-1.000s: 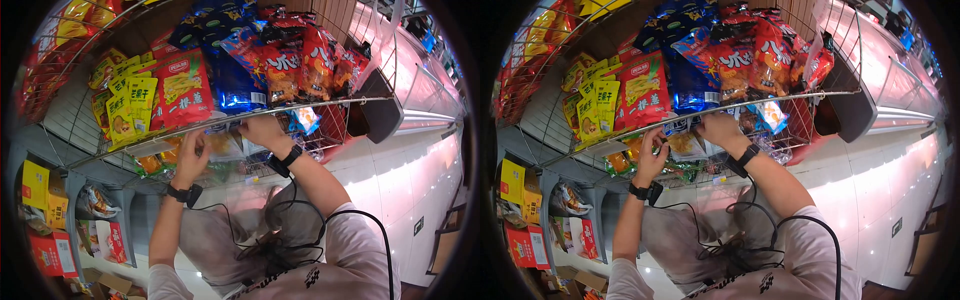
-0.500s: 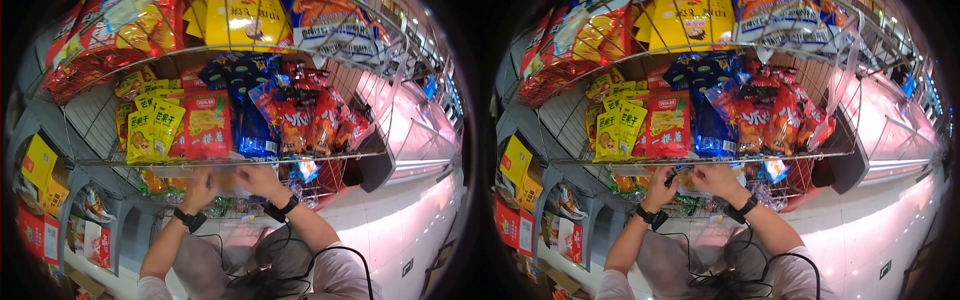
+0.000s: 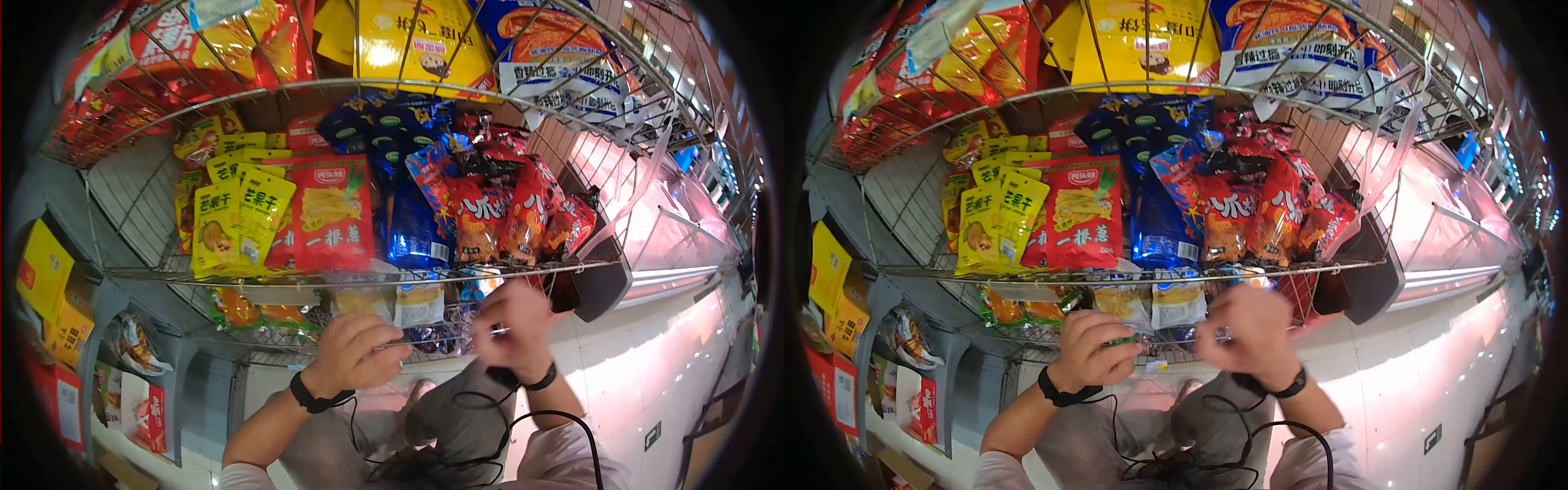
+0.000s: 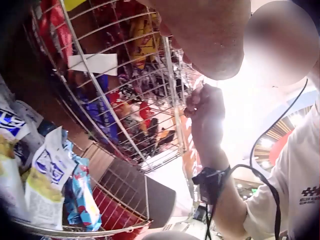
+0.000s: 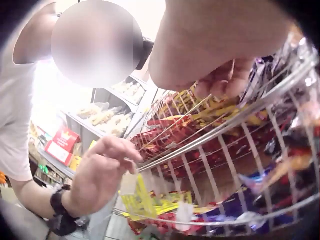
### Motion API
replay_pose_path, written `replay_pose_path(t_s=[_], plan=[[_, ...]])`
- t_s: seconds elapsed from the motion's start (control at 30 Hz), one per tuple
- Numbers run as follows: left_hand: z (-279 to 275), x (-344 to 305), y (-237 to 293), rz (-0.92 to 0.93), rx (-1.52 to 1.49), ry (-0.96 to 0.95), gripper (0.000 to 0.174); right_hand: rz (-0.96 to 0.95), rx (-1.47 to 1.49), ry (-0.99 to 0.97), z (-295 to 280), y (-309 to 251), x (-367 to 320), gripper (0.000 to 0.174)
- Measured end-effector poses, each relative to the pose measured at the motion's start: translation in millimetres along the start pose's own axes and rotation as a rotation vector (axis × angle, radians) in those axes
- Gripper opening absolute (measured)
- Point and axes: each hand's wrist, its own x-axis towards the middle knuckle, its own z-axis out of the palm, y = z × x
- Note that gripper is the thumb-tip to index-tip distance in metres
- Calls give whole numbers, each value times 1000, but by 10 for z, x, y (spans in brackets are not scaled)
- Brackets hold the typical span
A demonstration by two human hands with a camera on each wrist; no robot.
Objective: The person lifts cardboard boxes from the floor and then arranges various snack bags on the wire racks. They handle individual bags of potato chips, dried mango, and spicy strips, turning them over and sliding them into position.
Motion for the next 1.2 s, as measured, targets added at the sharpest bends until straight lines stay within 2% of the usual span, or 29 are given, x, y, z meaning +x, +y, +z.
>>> replay_pose_path(t_s=[0.07, 0.17, 0.2, 0.27, 0.33, 0.37, 0.43, 0.5, 0.57, 0.6, 0.63, 0.73, 0.83, 0.87, 0.9, 0.93, 1.0, 1.07, 1.13, 1.17, 1.2], plan=[[-67, 122, 99, 72, 73, 66, 30, -29, -118, 107, -257, 163, 114, 17], [-102, 388, 189, 62, 53, 106, 27, 85, -296, 117, -512, 322, 386, 17], [-90, 493, 214, 42, 40, 118, 27, 154, -365, 36, -595, 427, 450, 17], [-15, 745, 178, 19, 33, 105, 28, 416, -254, -51, -648, 582, 633, 15], [86, 911, 146, 2, 35, 82, 30, 443, -203, -118, -623, 813, 826, 16], [137, 969, 138, -63, 51, -8, 33, 470, -138, -174, -594, 941, 913, 18], [184, 995, 149, -164, 108, -202, 42, 437, -169, -216, -465, 1253, 1038, 22], [271, 980, 193, -186, 186, -271, 43, 403, -194, -258, -364, 1411, 1230, 28], [327, 980, 205, -215, 262, -344, 44, 355, -675, -376, -240, 1502, 1427, 37], [335, 986, 205, -222, 278, -334, 41, 357, -673, -382, -196, 1588, 1509, 37], [346, 989, 208, -230, 292, -327, 38, -8, -859, -357, -146, 1648, 1595, 42], [404, 1008, 201, -245, 317, -330, 29, 129, -791, -596, 35, 1783, 1912, 54], [496, 968, 176, -220, 411, -292, 23, 515, -416, -904, 220, 2216, 2069, 77], [507, 960, 170, -222, 406, -300, 23, 697, -239, -989, 268, 2338, 2091, 85], [497, 970, 166, -226, 397, -284, 22, 902, -271, -897, 279, 2008, 2041, 90], [487, 987, 167, -232, 387, -266, 22, 908, -269, -901, 299, 2122, 1991, 90], [467, 1029, 192, -263, 381, -321, 22, 1049, -181, -1007, 308, 2305, 1885, 91], [474, 1041, 191, -286, 398, -379, 23, 1083, -106, -1021, 223, 2308, 1902, 87], [473, 1038, 161, -273, 363, -368, 23, 1027, 117, -972, 121, 2339, 1869, 71], [473, 1019, 148, -268, 337, -349, 23, 923, 98, -771, 50, 2289, 1788, 56], [487, 986, 129, -283, 329, -363, 23, 775, 74, -628, -27, 2184, 1798, 55]])
